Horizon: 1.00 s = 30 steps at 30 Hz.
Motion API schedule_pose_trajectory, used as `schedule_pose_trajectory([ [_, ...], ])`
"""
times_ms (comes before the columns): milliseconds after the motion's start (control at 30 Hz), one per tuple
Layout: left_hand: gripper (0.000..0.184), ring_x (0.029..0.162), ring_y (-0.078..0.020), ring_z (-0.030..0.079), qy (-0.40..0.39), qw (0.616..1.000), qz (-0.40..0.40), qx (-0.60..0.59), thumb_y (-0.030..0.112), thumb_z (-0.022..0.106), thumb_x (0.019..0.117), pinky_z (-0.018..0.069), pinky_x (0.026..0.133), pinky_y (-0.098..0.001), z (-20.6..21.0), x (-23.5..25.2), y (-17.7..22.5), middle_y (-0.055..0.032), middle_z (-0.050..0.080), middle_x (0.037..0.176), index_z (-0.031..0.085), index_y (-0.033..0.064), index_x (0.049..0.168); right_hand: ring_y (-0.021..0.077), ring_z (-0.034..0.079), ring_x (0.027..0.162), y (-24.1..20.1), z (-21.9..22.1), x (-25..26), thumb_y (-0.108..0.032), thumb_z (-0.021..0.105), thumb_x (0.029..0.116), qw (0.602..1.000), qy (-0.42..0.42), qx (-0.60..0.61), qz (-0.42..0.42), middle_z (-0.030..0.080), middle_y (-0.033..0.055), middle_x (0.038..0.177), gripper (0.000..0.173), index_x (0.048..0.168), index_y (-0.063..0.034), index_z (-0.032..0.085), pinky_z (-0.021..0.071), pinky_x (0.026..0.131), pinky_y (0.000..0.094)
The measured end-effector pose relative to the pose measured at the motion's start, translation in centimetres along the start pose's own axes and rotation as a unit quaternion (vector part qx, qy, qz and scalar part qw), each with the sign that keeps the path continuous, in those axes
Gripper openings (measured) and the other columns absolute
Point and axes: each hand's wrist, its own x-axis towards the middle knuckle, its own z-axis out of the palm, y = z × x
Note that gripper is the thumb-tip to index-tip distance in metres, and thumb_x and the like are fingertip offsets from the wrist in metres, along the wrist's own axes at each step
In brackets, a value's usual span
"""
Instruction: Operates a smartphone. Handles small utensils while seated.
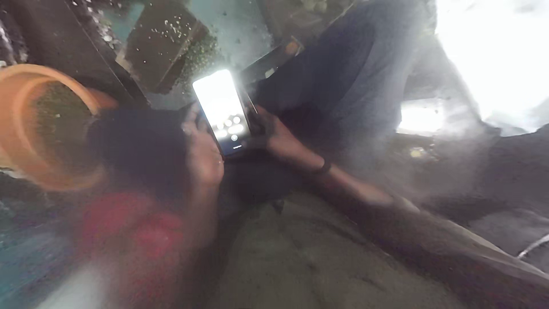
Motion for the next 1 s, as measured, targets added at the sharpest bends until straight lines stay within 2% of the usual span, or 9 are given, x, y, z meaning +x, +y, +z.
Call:
schedule_pose_trajectory([
  [100, 0.072, 0.142, -0.0141, 0.050, -0.003, 1.000, 0.003, 0.017, 0.065, 0.028, 0.1066, 0.0472, 0.114, -0.0393, 0.33, -0.13, -0.13, -0.0001, 0.048, 0.157, 0.028, 0.0165, 0.160, 0.0183, 0.068, 0.081, 0.08, 0.05, -0.37, 0.004, 0.076, 0.0857, 1.000, 0.017, 0.007, 0.003, 0.070, 0.0102, 0.105, 0.062, 0.140, -0.0111, 0.052, 0.0593, 0.065, 0.0328],
  [200, 0.076, 0.144, -0.0136, 0.048, -0.004, 0.999, 0.000, 0.035, 0.067, 0.029, 0.1052, 0.0454, 0.116, -0.0391, 0.69, -0.02, -0.23, -0.0004, 0.045, 0.160, 0.025, 0.0160, 0.161, 0.0131, 0.057, 0.060, 0.18, 0.14, -0.38, -0.014, 0.063, 0.1023, 0.998, 0.064, -0.006, 0.000, 0.064, 0.0068, 0.083, 0.024, 0.126, -0.0102, 0.059, 0.0495, 0.051, 0.0261],
  [233, 0.076, 0.143, -0.0141, 0.049, -0.004, 1.000, -0.002, 0.030, 0.068, 0.030, 0.1047, 0.0467, 0.115, -0.0392, 0.74, 0.01, -0.29, -0.0007, 0.046, 0.159, 0.026, 0.0162, 0.161, 0.0122, 0.051, 0.054, 0.08, 0.22, -0.43, -0.023, 0.056, 0.1075, 0.997, 0.075, 0.003, 0.002, 0.058, 0.0060, 0.075, 0.020, 0.122, -0.0105, 0.061, 0.0435, 0.046, 0.0246],
  [300, 0.077, 0.138, -0.0130, 0.053, -0.004, 1.000, -0.008, 0.021, 0.069, 0.033, 0.1036, 0.0507, 0.110, -0.0368, 0.78, 0.01, -0.36, 0.0003, 0.050, 0.155, 0.027, 0.0171, 0.159, 0.0110, 0.048, 0.051, 0.05, 0.14, -0.51, -0.036, 0.047, 0.1107, 0.997, 0.075, 0.024, 0.002, 0.053, 0.0047, 0.070, 0.029, 0.119, -0.0115, 0.061, 0.0410, 0.044, 0.0238],
  [367, 0.079, 0.137, -0.0133, 0.054, -0.010, 1.000, -0.008, 0.013, 0.071, 0.035, 0.1024, 0.0516, 0.109, -0.0366, 0.64, -0.05, -0.43, 0.0003, 0.050, 0.154, 0.026, 0.0175, 0.160, 0.0118, 0.052, 0.053, 0.12, 0.06, -0.53, -0.042, 0.046, 0.1107, 0.997, 0.062, 0.041, 0.003, 0.055, 0.0054, 0.071, 0.035, 0.119, -0.0119, 0.062, 0.0443, 0.046, 0.0248],
  [467, 0.081, 0.141, -0.0168, 0.051, -0.021, 1.000, -0.006, -0.012, 0.072, 0.039, 0.1009, 0.0487, 0.113, -0.0412, 0.48, 0.05, -0.54, -0.0019, 0.047, 0.157, 0.027, 0.0177, 0.160, 0.0112, 0.044, 0.048, 0.20, 0.17, -0.47, -0.043, 0.048, 0.1098, 0.997, 0.062, 0.051, 0.004, 0.047, 0.0041, 0.064, 0.033, 0.110, -0.0118, 0.061, 0.0368, 0.042, 0.0234],
  [600, 0.080, 0.140, -0.0154, 0.052, -0.021, 1.000, -0.006, -0.013, 0.071, 0.041, 0.1006, 0.0500, 0.111, -0.0393, 0.57, 0.16, -0.53, -0.0008, 0.048, 0.156, 0.028, 0.0178, 0.159, 0.0110, 0.039, 0.045, 0.36, 0.00, -0.41, -0.041, 0.048, 0.1099, 0.997, 0.059, 0.049, 0.005, 0.044, 0.0037, 0.061, 0.031, 0.108, -0.0116, 0.060, 0.0336, 0.041, 0.0231],
  [767, 0.082, 0.140, -0.0169, 0.052, -0.026, 1.000, -0.006, -0.010, 0.072, 0.042, 0.0998, 0.0501, 0.112, -0.0413, 0.59, 0.20, -0.48, -0.0022, 0.049, 0.156, 0.027, 0.0176, 0.159, 0.0110, 0.043, 0.048, 0.35, -0.05, -0.50, -0.039, 0.048, 0.1103, 0.997, 0.058, 0.048, 0.006, 0.048, 0.0042, 0.065, 0.031, 0.113, -0.0121, 0.061, 0.0363, 0.042, 0.0231],
  [1000, 0.080, 0.140, -0.0140, 0.051, -0.024, 1.000, -0.005, 0.005, 0.070, 0.039, 0.1022, 0.0497, 0.112, -0.0376, 0.41, 0.20, -0.63, -0.0006, 0.047, 0.157, 0.024, 0.0174, 0.161, 0.0096, 0.046, 0.051, 0.16, -0.02, -0.62, -0.038, 0.047, 0.1104, 0.997, 0.054, 0.048, 0.005, 0.051, 0.0036, 0.069, 0.029, 0.117, -0.0124, 0.061, 0.0386, 0.044, 0.0224],
])
